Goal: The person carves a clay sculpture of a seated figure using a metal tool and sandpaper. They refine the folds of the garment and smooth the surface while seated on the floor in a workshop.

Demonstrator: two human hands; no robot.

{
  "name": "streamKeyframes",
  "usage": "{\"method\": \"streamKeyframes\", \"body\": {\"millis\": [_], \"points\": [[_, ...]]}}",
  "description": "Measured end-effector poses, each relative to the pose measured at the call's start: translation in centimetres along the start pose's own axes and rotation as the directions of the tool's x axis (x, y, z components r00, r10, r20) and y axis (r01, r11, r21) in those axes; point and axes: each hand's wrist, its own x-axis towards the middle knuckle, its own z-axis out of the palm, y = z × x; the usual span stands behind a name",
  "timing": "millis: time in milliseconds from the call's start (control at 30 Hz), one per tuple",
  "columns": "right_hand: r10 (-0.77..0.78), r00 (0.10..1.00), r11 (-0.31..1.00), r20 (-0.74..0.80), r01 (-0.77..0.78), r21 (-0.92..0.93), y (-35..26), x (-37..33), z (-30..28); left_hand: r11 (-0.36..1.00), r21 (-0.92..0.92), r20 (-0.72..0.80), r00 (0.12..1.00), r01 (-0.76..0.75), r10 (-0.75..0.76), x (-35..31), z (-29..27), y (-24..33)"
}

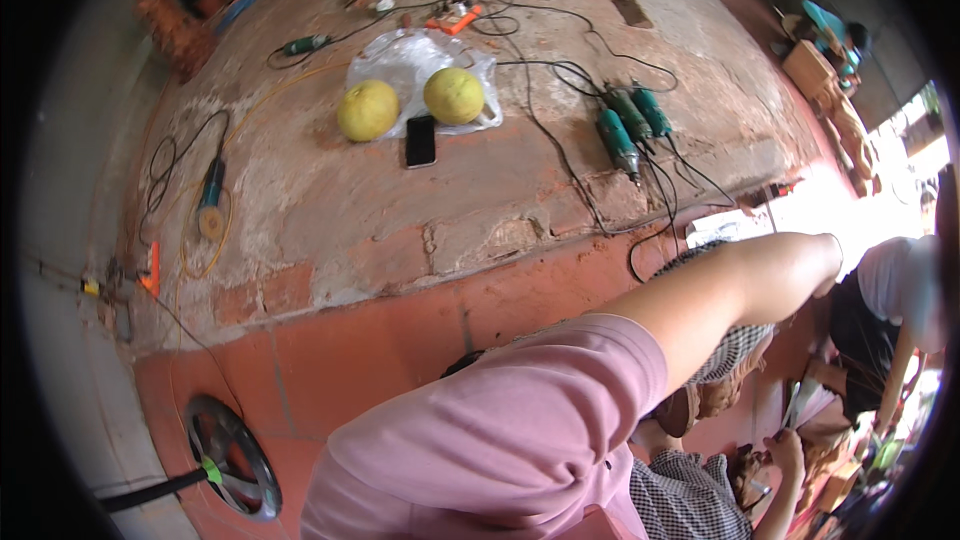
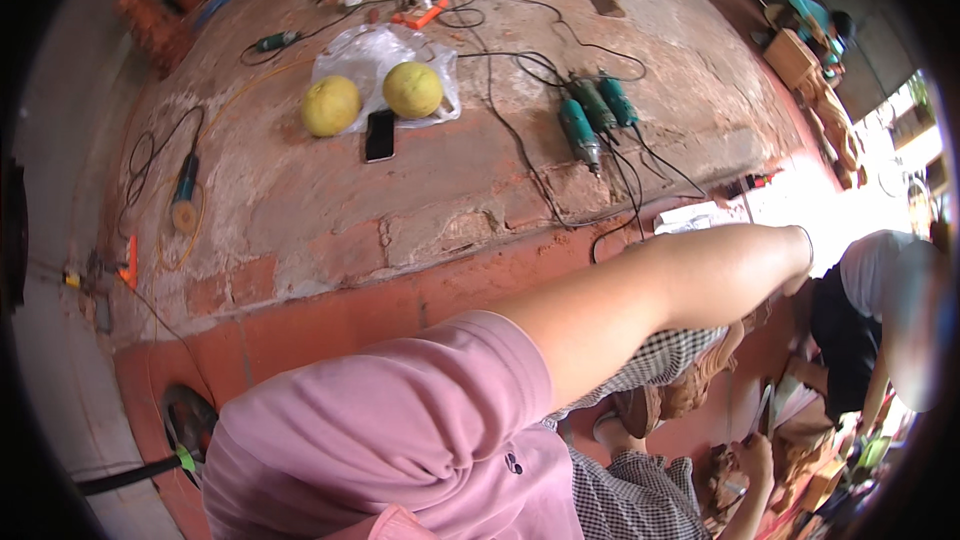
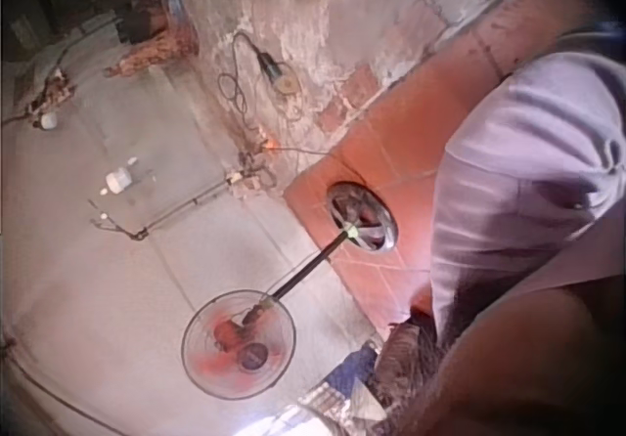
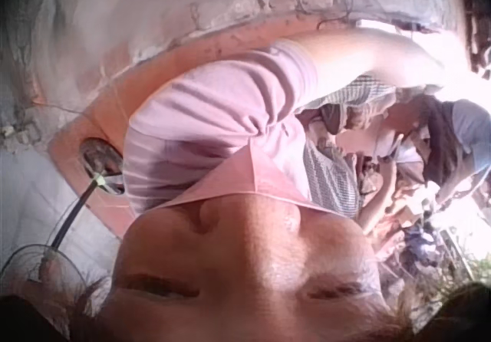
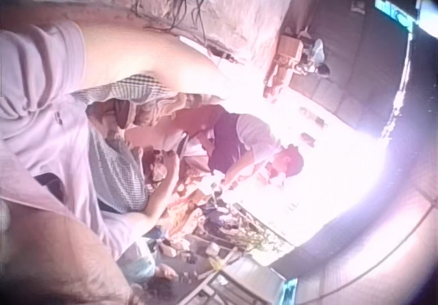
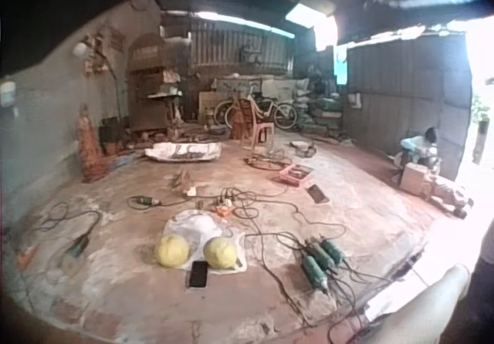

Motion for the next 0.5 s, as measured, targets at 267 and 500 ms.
{"method": "streamKeyframes", "body": {"millis": [267, 500], "points": [[0.024, 0.999, 0.965, 0.048, -0.011, -0.262, 4.5, 0.2, 0.3, 0.985, 0.165, 0.400, 0.909, 0.054, -0.116, 9.0, 3.4, -7.5], [0.284, 0.952, 0.955, 0.110, -0.270, -0.125, -3.0, -5.0, -1.7, 0.672, 0.648, 0.719, 0.580, -0.359, -0.383, 23.1, 15.5, -21.2]]}}
